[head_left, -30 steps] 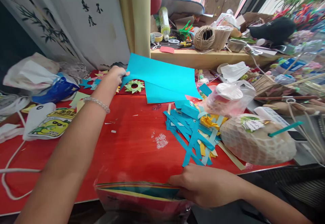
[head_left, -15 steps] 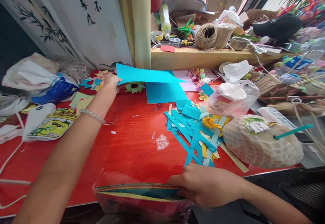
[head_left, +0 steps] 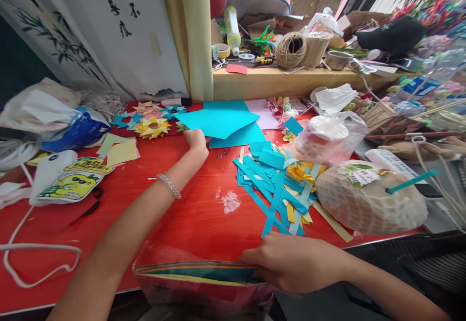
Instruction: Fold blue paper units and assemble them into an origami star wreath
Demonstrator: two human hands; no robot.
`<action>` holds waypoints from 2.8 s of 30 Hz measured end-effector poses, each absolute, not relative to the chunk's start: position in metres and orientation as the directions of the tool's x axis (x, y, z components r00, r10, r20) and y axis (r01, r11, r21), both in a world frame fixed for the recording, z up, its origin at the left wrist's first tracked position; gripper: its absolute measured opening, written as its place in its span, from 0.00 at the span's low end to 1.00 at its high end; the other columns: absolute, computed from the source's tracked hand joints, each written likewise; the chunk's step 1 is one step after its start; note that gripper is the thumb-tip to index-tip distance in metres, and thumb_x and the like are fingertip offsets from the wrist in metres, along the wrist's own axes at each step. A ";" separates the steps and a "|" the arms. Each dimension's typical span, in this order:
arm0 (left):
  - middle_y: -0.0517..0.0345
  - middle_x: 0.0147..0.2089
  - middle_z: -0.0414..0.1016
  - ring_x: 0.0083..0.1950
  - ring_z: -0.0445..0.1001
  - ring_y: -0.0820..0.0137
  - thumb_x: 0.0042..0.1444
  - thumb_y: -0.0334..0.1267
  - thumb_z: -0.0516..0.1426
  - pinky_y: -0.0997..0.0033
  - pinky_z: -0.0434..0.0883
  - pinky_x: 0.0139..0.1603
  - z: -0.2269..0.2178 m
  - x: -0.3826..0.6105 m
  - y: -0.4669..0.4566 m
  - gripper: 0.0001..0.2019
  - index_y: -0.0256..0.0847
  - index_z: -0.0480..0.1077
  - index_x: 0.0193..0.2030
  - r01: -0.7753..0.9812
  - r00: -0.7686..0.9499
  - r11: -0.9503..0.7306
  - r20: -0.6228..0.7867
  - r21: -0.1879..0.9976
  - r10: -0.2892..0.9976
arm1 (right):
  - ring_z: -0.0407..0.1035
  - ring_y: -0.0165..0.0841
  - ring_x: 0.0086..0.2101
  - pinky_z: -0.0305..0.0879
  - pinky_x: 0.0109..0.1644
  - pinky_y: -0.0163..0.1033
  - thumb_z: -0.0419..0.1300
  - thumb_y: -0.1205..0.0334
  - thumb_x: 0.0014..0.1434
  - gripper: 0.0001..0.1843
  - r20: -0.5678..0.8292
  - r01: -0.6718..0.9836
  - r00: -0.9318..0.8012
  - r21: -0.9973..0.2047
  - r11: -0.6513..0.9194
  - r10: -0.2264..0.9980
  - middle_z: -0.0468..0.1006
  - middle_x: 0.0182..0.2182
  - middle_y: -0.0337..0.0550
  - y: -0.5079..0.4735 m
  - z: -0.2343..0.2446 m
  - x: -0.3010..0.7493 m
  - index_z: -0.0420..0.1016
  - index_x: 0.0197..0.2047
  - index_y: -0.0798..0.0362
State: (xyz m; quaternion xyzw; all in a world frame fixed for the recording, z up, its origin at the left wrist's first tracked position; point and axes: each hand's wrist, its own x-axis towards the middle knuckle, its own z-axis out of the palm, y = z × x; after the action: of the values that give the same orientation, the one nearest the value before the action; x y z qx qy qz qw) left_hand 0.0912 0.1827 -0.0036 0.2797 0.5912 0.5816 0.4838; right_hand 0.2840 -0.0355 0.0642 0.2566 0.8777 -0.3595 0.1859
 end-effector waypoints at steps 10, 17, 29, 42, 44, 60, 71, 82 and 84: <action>0.50 0.50 0.71 0.45 0.73 0.67 0.62 0.43 0.54 0.60 0.74 0.44 0.000 0.090 0.192 0.16 0.37 0.67 0.53 -0.210 -0.149 0.433 -0.466 0.877 0.872 | 0.68 0.33 0.27 0.47 0.23 0.35 0.47 0.64 0.61 0.17 -0.483 0.559 -0.820 -0.562 0.609 0.307 0.78 0.30 0.48 -0.033 0.061 0.288 0.73 0.48 0.55; 0.49 0.53 0.70 0.48 0.72 0.64 0.61 0.41 0.55 0.57 0.73 0.47 -0.007 0.095 0.197 0.16 0.37 0.66 0.54 -0.185 -0.203 0.397 -0.430 0.899 0.880 | 0.61 0.30 0.22 0.45 0.22 0.35 0.48 0.66 0.59 0.15 -0.465 0.533 -0.836 -0.560 0.634 0.292 0.75 0.25 0.44 -0.030 0.056 0.288 0.73 0.44 0.55; 0.49 0.52 0.70 0.47 0.73 0.65 0.62 0.42 0.55 0.58 0.74 0.46 -0.022 0.138 0.194 0.17 0.37 0.66 0.54 0.102 0.033 0.194 -0.198 0.976 0.980 | 0.57 0.28 0.20 0.44 0.20 0.33 0.49 0.67 0.57 0.15 -0.476 0.527 -0.836 -0.559 0.641 0.272 0.75 0.25 0.45 -0.027 0.062 0.285 0.73 0.44 0.57; 0.46 0.43 0.74 0.49 0.68 0.56 0.43 0.51 0.64 0.63 0.63 0.49 -0.019 0.050 0.239 0.21 0.37 0.75 0.38 0.667 0.688 -0.608 -0.044 0.430 0.724 | 0.63 0.29 0.23 0.44 0.20 0.34 0.50 0.67 0.56 0.14 -0.508 0.530 -0.828 -0.570 0.627 0.238 0.78 0.28 0.47 -0.022 0.059 0.284 0.72 0.44 0.56; 0.46 0.42 0.74 0.44 0.70 0.58 0.46 0.56 0.60 0.65 0.64 0.42 -0.018 0.048 0.241 0.24 0.37 0.75 0.40 0.691 0.698 -0.639 -0.084 0.338 0.711 | 0.65 0.30 0.24 0.44 0.21 0.34 0.50 0.67 0.56 0.15 -0.521 0.540 -0.821 -0.570 0.619 0.236 0.79 0.30 0.48 -0.021 0.059 0.284 0.72 0.44 0.56; 0.55 0.39 0.74 0.38 0.73 0.70 0.62 0.44 0.54 0.64 0.72 0.41 -0.003 0.058 0.245 0.13 0.35 0.71 0.41 0.737 0.675 -0.663 -0.099 0.134 0.731 | 0.64 0.29 0.23 0.43 0.19 0.33 0.51 0.67 0.56 0.14 -0.540 0.553 -0.809 -0.563 0.614 0.234 0.78 0.28 0.46 -0.014 0.054 0.282 0.73 0.44 0.55; 0.45 0.44 0.73 0.34 0.71 0.68 0.62 0.34 0.47 0.69 0.60 0.29 -0.006 0.054 0.222 0.18 0.36 0.63 0.57 0.759 0.642 -0.649 0.103 0.055 0.759 | 0.58 0.27 0.21 0.41 0.19 0.34 0.52 0.66 0.57 0.12 -0.512 0.529 -0.825 -0.550 0.646 0.239 0.77 0.26 0.43 -0.014 0.051 0.282 0.72 0.43 0.55; 0.46 0.40 0.72 0.33 0.69 0.65 0.65 0.39 0.44 0.67 0.56 0.28 0.001 0.051 0.218 0.16 0.36 0.71 0.40 0.694 0.719 -0.707 0.096 -0.135 0.688 | 0.65 0.30 0.23 0.42 0.21 0.34 0.52 0.67 0.57 0.13 -0.531 0.554 -0.811 -0.563 0.613 0.246 0.78 0.27 0.45 -0.015 0.052 0.282 0.73 0.44 0.55; 0.47 0.40 0.72 0.33 0.69 0.66 0.64 0.39 0.46 0.67 0.57 0.29 -0.001 0.049 0.218 0.14 0.37 0.71 0.39 0.690 0.723 -0.713 0.072 -0.123 0.687 | 0.66 0.30 0.24 0.41 0.21 0.34 0.52 0.67 0.57 0.13 -0.540 0.564 -0.804 -0.555 0.611 0.251 0.78 0.27 0.46 -0.015 0.053 0.282 0.73 0.44 0.55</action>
State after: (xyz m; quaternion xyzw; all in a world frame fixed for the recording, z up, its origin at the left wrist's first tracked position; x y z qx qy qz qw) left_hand 0.0489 0.2176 -0.0006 0.9254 0.3722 0.0103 -0.0707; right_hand 0.2821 -0.0148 0.0525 0.2333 0.8729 -0.3741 0.2092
